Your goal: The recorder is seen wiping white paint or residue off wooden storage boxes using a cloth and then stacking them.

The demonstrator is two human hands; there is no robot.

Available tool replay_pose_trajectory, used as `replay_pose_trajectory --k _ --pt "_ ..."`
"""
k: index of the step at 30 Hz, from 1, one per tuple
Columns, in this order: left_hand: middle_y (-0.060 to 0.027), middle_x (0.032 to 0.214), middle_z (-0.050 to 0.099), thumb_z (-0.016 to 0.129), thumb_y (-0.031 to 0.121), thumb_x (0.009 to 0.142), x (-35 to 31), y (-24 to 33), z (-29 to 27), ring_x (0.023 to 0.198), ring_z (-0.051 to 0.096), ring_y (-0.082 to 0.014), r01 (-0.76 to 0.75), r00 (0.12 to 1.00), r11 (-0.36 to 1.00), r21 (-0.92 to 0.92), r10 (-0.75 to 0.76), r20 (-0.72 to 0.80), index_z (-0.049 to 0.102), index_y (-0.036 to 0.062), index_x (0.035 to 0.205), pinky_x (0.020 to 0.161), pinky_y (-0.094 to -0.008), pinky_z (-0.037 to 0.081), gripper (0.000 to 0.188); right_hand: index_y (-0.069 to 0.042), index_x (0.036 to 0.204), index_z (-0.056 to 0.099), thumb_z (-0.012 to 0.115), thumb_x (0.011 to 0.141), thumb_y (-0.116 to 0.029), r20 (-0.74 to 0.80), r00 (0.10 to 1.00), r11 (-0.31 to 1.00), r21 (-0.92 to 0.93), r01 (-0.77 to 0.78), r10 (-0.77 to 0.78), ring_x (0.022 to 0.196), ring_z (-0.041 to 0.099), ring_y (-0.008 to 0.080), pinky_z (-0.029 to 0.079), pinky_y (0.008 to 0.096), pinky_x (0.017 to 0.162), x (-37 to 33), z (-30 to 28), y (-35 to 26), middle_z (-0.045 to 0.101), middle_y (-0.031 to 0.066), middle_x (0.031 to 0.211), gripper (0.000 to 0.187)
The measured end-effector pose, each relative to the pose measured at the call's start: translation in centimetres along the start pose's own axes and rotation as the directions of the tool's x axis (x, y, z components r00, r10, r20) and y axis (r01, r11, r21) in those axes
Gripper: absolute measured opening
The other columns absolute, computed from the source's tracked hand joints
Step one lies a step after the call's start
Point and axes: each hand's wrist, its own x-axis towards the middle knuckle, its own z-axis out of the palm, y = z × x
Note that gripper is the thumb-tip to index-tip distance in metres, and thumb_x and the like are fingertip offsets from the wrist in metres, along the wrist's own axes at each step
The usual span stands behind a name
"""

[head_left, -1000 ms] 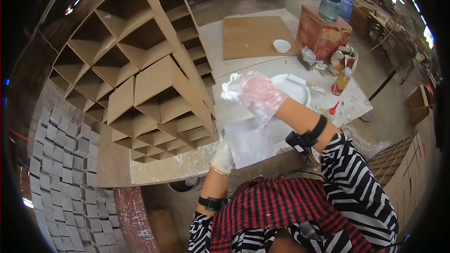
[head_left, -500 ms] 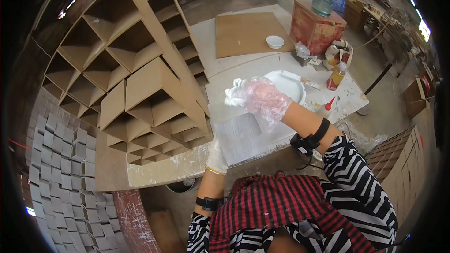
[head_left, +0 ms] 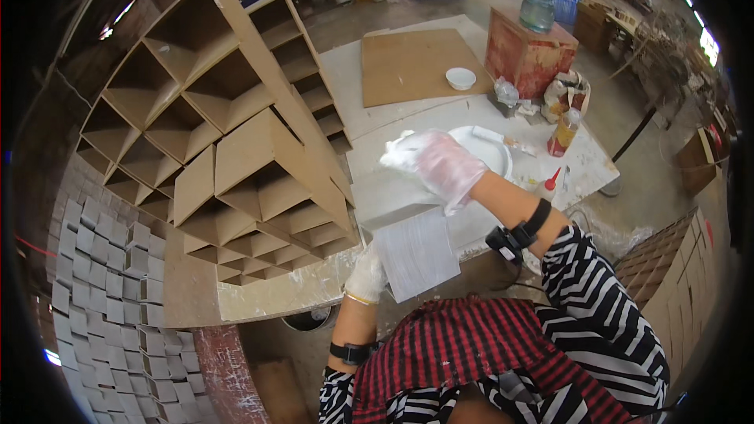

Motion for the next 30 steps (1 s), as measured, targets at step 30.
replay_pose_trajectory --k 30 --pt "-0.0132 0.126 0.055 0.045 0.05 0.094 3.2 1.5 3.8 0.112 0.055 -0.0286 0.291 0.94 0.572 -0.767 -0.319 0.119 0.045 0.0053 0.132 0.095 -0.0408 0.047 0.059 -0.02 0.125 0.053 0.066 0.067 -0.017 0.099 0.925 0.929 0.087 0.359 -0.367 0.094 0.062 0.0211 0.052 0.0353 0.072 -1.9 -2.2 -6.1 0.061 0.0036 0.111 0.059"
